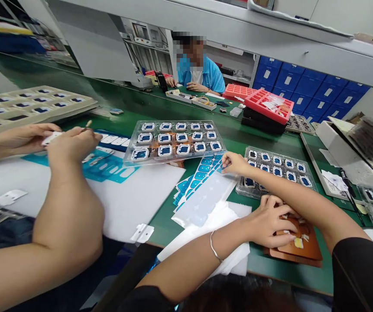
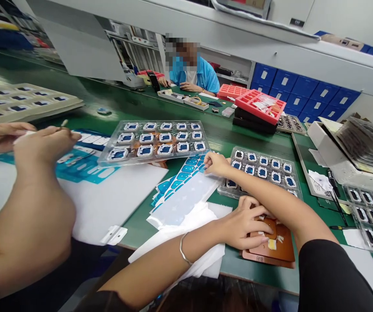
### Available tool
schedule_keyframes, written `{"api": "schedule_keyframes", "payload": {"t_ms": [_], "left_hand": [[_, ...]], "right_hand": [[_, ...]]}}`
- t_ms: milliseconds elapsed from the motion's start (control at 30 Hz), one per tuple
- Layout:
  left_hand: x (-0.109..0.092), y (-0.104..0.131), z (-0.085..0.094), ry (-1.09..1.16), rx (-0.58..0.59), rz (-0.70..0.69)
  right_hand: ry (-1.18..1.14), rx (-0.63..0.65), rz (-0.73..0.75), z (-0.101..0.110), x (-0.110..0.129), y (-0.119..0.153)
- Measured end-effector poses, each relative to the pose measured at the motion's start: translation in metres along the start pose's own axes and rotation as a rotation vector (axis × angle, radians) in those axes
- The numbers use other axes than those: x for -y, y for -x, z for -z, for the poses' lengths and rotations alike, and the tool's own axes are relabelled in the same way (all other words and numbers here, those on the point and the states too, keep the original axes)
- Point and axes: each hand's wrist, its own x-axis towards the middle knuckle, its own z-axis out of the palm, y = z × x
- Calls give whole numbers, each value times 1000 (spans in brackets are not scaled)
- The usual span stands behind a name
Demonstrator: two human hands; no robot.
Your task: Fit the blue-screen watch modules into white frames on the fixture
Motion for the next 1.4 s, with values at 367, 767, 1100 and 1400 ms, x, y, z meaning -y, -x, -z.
{"api": "schedule_keyframes", "payload": {"t_ms": [367,767,1100,1400], "left_hand": [[-2,-1,14,86,-6,-23],[4,5,25,167,-212,-51],[-3,3,37,50,-121,-99],[-2,1,35,35,3,-150]], "right_hand": [[-113,-516,686,75,-101,203],[21,-303,830,49,-107,242],[-97,-192,787,38,-106,243],[-138,-475,817,35,-113,239]]}}
